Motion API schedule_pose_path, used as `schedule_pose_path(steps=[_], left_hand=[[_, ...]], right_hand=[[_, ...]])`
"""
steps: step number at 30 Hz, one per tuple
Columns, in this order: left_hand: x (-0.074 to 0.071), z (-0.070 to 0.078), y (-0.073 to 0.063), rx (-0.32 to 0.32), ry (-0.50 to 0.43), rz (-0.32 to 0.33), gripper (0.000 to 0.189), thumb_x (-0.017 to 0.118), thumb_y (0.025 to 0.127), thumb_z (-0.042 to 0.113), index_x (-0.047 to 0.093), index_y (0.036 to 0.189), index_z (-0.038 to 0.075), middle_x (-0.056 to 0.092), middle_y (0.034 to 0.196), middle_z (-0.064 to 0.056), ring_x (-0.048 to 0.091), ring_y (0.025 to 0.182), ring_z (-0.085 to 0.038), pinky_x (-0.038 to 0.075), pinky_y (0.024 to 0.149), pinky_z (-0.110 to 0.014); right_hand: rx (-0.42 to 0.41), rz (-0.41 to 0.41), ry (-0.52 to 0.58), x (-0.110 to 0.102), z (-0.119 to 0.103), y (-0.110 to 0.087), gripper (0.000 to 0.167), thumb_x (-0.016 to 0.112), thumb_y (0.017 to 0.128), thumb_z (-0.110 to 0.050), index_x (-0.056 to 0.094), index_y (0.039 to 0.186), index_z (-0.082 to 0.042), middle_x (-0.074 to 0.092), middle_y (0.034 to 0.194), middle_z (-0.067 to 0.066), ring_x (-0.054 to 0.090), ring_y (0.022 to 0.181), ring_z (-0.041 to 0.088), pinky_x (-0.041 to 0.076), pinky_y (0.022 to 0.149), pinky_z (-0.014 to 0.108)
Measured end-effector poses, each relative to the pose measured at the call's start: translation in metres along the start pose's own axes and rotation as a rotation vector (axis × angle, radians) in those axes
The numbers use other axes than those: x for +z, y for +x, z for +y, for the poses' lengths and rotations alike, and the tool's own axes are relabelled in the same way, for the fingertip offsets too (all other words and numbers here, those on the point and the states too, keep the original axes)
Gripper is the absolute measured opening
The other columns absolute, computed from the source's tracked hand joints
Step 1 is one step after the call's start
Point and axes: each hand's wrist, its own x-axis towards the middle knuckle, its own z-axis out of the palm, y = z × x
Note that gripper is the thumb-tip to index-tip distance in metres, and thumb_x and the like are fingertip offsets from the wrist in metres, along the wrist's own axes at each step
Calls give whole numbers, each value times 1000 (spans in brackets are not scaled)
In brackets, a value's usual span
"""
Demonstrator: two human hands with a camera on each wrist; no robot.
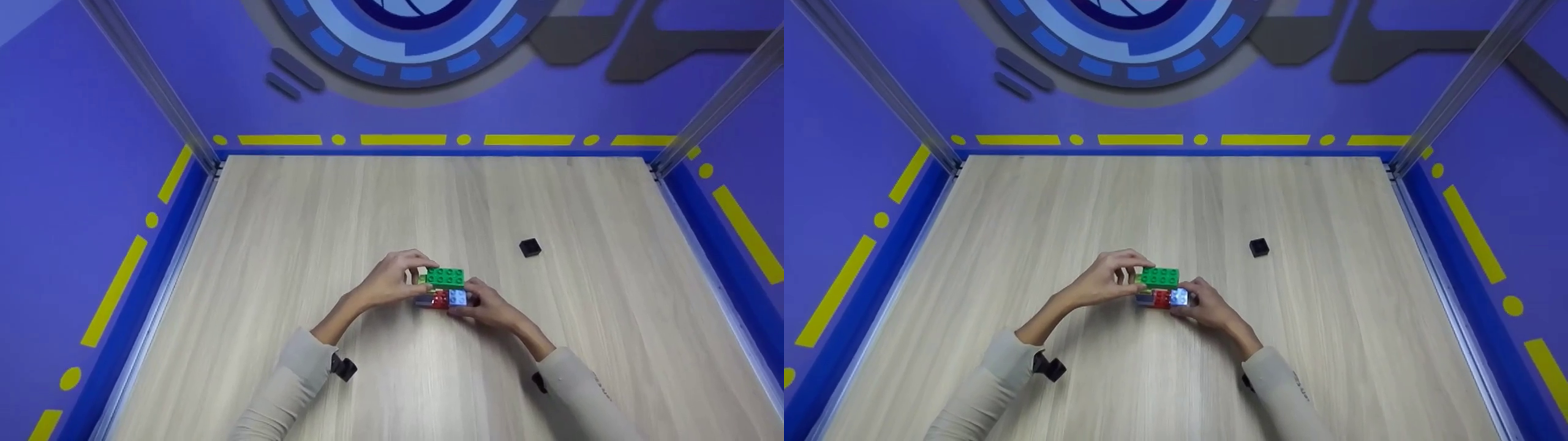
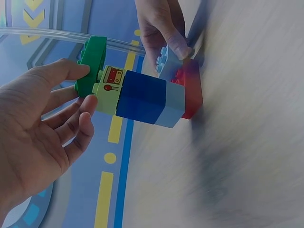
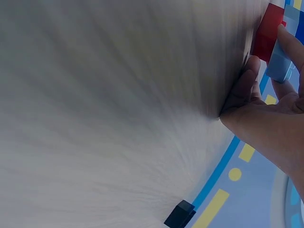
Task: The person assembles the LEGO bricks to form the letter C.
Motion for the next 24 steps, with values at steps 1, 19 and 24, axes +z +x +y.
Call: schedule_pose_path(steps=[1,19,24], left_hand=[[0,0,-1,-1,4,2,37,78,87,15,73,124,9,73,115,-7,66,89,-17,47,69,-19],[-1,1,-1,-20,97,-21,39,80,85,19,75,123,13,74,115,-3,66,93,-17,47,75,-25],[-3,1,1,-21,124,-41,39,80,86,22,75,124,15,73,109,-2,64,83,-14,41,67,-20]], right_hand=[[1,-4,-2,0,0,0,43,76,92,-20,64,129,-2,57,117,18,50,100,20,43,86,30],[-39,-2,-16,0,0,1,44,77,90,-18,64,128,0,58,113,18,48,96,19,41,82,28],[-31,-2,4,0,0,0,45,77,90,-17,64,130,0,57,113,18,49,96,20,41,81,27]])
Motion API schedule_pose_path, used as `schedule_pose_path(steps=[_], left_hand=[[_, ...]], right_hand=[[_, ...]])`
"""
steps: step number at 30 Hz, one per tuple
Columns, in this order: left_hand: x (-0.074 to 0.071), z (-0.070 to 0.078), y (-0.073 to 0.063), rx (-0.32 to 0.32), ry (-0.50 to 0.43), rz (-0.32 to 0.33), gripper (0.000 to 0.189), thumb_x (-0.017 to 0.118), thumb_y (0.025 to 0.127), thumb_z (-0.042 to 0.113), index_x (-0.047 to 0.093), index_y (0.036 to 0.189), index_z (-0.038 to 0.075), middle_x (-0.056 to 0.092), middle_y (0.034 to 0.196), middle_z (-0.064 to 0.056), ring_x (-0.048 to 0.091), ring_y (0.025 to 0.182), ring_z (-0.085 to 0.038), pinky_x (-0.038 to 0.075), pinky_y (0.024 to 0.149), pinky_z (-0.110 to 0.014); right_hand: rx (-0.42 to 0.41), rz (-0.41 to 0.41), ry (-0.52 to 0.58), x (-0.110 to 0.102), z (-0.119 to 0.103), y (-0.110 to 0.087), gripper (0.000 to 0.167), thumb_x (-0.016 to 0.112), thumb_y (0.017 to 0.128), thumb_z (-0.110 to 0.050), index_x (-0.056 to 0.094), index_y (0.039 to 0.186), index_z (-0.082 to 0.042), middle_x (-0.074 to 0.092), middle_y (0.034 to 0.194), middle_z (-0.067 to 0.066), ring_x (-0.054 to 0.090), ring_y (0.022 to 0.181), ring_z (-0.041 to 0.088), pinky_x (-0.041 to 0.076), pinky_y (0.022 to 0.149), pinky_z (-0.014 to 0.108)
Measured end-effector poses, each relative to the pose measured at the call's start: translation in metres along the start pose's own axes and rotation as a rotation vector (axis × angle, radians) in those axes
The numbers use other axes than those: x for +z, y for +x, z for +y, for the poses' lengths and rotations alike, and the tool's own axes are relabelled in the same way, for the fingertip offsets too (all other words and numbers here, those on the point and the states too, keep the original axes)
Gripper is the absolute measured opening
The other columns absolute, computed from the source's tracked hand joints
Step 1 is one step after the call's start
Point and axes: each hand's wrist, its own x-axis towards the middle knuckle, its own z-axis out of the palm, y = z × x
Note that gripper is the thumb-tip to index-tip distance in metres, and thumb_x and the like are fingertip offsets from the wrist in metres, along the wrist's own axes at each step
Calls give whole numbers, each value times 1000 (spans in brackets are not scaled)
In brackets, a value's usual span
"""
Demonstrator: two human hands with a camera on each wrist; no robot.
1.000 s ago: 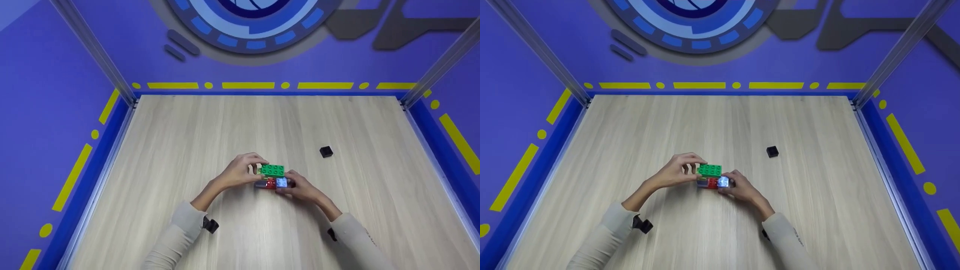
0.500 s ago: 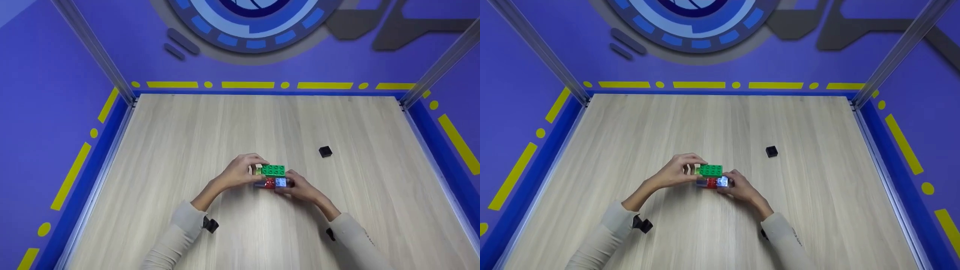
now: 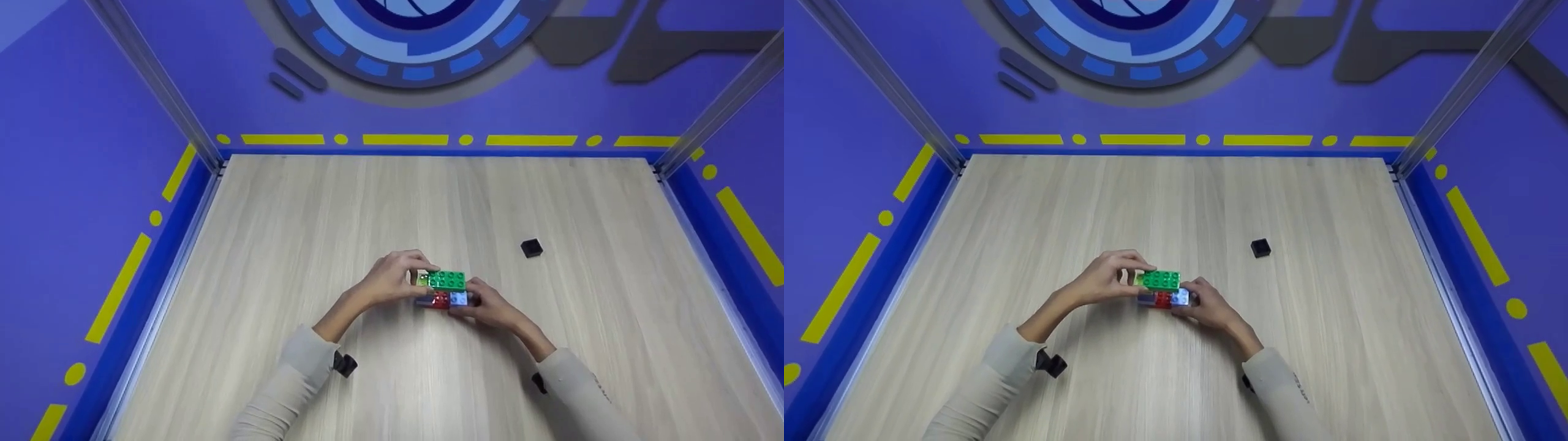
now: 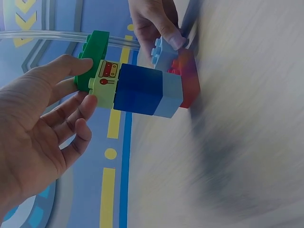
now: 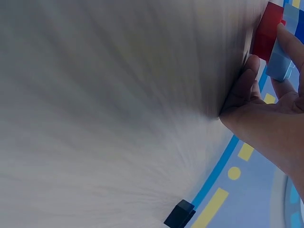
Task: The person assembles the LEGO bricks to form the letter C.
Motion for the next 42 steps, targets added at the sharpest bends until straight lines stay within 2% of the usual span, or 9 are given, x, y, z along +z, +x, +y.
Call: schedule_pose_path(steps=[6,12,14,18,22,25,31,34,42], left_hand=[[1,3,-1,-7,64,-14,39,79,88,27,74,126,17,71,104,-3,54,74,-10,35,62,-19],[5,2,-2,-12,46,7,40,78,89,27,73,127,16,71,108,-3,63,81,-24,35,63,-20],[8,0,-3,-4,34,19,40,78,88,27,73,126,16,72,107,-3,66,84,-26,37,64,-19],[13,-3,-3,39,58,58,40,80,86,26,74,124,15,72,104,-2,66,91,-20,47,72,-22],[16,-5,-3,84,77,96,40,80,83,24,75,122,14,73,105,-3,63,101,-18,53,87,-31],[17,-7,-5,85,57,114,40,81,83,23,75,122,13,73,108,-3,63,105,-19,53,93,-35],[20,-8,-9,44,-80,125,42,81,86,20,72,126,13,73,116,-6,63,111,-21,53,99,-38],[23,-11,-11,35,-119,126,45,81,86,20,70,129,14,72,118,-6,63,114,-21,52,100,-39],[31,-28,-19,-21,-152,118,46,84,85,20,69,128,11,73,116,-6,64,106,-23,55,86,-37]], right_hand=[[8,-1,14,2,1,-2,45,76,91,-17,63,131,0,57,114,18,50,97,21,42,82,27],[11,4,-18,1,3,-1,44,76,92,-18,63,130,1,57,116,18,48,97,20,41,82,26],[13,2,-13,2,3,-2,44,76,92,-18,63,130,1,57,116,18,48,97,20,41,82,26],[27,-4,-5,2,3,-3,45,76,92,-18,63,129,1,56,115,18,49,97,20,41,81,26],[38,-3,-7,2,3,-4,44,76,91,-17,64,129,0,57,114,17,48,96,19,41,80,26],[21,-4,-13,2,3,-3,41,77,91,-18,65,126,0,57,112,16,48,95,19,41,81,27],[9,5,-15,2,2,-3,40,77,91,-18,65,125,-1,58,114,17,50,98,20,42,85,30],[15,10,-21,1,2,-3,40,77,91,-18,65,126,-2,59,115,17,51,99,20,42,86,31],[4,6,-13,1,0,0,42,77,91,-19,65,128,-3,57,109,13,45,93,18,38,80,27]])
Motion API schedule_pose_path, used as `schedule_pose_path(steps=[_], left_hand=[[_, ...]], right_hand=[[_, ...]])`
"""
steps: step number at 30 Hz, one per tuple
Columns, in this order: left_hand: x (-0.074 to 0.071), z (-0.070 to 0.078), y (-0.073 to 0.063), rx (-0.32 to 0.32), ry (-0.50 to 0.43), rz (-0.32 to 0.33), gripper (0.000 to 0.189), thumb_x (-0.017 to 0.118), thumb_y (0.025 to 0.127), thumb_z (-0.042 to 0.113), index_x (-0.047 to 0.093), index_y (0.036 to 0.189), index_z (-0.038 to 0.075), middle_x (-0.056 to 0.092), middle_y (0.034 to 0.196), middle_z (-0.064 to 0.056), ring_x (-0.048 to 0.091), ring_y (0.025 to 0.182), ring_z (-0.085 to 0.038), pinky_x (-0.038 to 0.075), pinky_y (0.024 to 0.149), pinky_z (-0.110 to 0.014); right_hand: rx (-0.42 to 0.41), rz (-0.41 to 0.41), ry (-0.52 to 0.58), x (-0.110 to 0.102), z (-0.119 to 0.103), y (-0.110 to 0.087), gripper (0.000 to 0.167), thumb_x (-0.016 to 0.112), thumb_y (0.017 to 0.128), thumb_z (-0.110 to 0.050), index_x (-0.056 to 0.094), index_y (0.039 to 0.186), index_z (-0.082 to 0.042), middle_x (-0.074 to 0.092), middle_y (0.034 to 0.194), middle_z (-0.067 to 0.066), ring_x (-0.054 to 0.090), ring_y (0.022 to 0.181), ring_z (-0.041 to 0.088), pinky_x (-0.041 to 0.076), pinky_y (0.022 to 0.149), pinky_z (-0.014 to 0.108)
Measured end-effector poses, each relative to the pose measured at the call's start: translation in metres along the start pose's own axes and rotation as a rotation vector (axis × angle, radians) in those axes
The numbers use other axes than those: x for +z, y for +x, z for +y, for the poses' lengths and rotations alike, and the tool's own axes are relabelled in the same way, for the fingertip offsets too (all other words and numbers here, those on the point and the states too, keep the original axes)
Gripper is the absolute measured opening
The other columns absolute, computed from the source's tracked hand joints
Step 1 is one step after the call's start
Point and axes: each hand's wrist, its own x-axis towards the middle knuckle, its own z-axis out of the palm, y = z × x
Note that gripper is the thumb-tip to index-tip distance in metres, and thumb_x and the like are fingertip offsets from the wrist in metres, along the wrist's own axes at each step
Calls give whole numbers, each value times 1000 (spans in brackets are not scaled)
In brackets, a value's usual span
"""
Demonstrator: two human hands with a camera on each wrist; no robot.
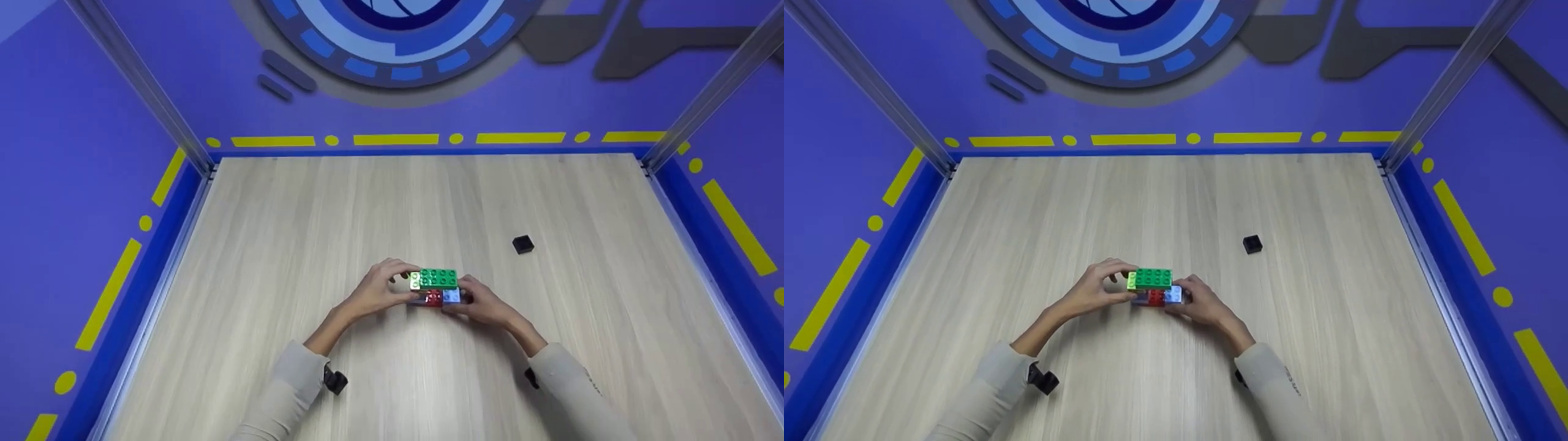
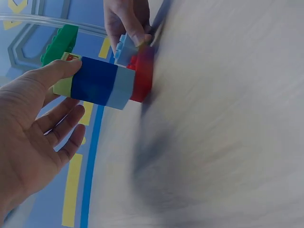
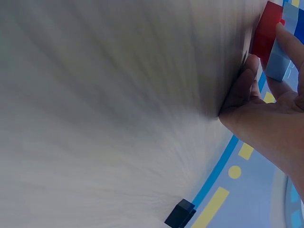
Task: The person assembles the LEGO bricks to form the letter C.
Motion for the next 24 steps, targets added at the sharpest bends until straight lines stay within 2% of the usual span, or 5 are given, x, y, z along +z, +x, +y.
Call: schedule_pose_path(steps=[7,12,18,21,24], left_hand=[[10,-13,-2,-32,-43,-34,41,85,81,10,71,119,3,73,108,-12,67,103,-29,55,91,-44],[19,-19,0,-42,-46,-36,41,85,78,6,71,116,2,74,107,-13,68,100,-27,55,91,-40],[26,-20,1,-75,-69,-52,41,86,79,8,71,116,2,72,104,-12,63,90,-22,50,80,-26],[27,-21,1,-99,-78,-61,41,86,79,9,71,116,2,72,104,-11,60,88,-17,47,79,-22],[27,-21,2,-108,-77,-70,41,85,81,10,71,118,3,72,104,-10,59,87,-14,45,76,-21]], right_hand=[[-8,7,-2,0,0,0,40,78,90,-16,64,124,-1,57,109,15,47,94,19,40,80,27],[-5,6,8,-5,-2,-4,59,79,89,-17,54,138,3,60,115,18,52,97,19,43,82,26],[21,-50,78,-31,-4,-11,77,76,90,-10,33,151,9,58,124,28,63,101,30,53,89,34],[12,-36,53,-47,-2,-14,73,74,93,-13,35,151,9,58,128,30,64,110,38,53,97,47],[-4,23,37,-65,2,-18,64,72,95,-13,42,148,8,61,126,30,63,113,42,52,99,48]])
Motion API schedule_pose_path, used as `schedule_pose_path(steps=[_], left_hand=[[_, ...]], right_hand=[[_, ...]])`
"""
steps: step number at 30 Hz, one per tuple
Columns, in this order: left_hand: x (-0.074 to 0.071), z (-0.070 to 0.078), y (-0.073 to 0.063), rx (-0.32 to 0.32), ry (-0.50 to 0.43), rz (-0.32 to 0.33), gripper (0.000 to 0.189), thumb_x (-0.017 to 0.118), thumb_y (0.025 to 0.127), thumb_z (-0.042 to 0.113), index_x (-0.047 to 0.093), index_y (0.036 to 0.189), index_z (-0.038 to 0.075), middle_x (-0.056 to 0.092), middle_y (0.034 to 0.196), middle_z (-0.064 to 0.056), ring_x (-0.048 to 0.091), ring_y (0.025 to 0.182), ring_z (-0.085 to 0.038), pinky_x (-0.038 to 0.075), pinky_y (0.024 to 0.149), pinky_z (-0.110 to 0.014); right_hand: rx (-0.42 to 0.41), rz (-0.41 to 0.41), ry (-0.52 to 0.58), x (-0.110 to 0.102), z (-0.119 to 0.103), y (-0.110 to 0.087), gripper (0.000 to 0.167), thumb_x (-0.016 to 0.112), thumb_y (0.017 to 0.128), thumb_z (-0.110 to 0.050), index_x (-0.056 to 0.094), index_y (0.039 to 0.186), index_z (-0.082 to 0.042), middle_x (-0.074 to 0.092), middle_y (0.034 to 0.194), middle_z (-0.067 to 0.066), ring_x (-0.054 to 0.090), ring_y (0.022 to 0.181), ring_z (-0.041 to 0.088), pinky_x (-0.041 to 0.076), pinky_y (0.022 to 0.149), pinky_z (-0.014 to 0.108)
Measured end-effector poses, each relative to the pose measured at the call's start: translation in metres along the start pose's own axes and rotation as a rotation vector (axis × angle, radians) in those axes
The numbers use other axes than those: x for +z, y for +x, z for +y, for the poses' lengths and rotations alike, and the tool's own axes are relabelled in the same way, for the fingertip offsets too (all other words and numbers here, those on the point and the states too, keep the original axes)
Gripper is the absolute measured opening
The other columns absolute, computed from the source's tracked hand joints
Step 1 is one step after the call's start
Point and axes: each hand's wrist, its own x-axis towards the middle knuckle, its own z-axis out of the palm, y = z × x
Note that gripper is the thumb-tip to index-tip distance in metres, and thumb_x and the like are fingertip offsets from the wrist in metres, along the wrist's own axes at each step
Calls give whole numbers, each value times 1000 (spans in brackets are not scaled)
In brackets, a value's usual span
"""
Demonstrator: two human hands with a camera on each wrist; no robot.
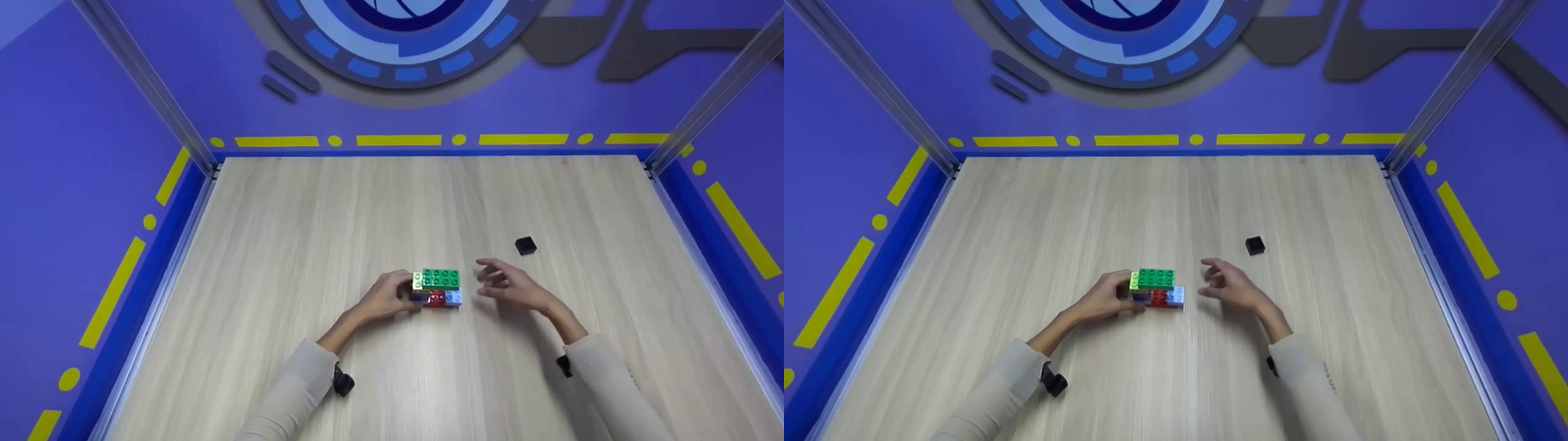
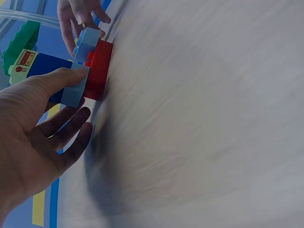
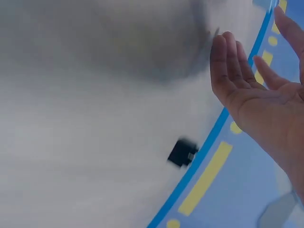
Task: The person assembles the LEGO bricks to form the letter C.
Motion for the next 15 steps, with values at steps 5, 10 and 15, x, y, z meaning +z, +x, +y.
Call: schedule_pose_path(steps=[5,10,15], left_hand=[[0,0,1,-3,2,-22,41,84,83,11,70,121,6,72,103,-8,59,84,-14,45,73,-20],[-2,1,2,7,12,-29,42,85,81,11,71,120,6,73,105,-9,58,87,-11,47,77,-21],[-1,1,3,-13,-4,-28,42,85,81,10,71,120,6,72,104,-8,55,84,-8,45,74,-19]], right_hand=[[-28,189,-55,-31,11,-4,51,68,96,-5,50,142,9,60,127,32,61,115,44,52,90,29],[-16,371,-125,-53,24,1,45,68,94,1,54,136,12,55,129,33,56,117,44,53,90,30],[26,420,-133,-64,41,7,49,67,93,4,50,138,14,45,141,38,46,126,54,46,101,61]])
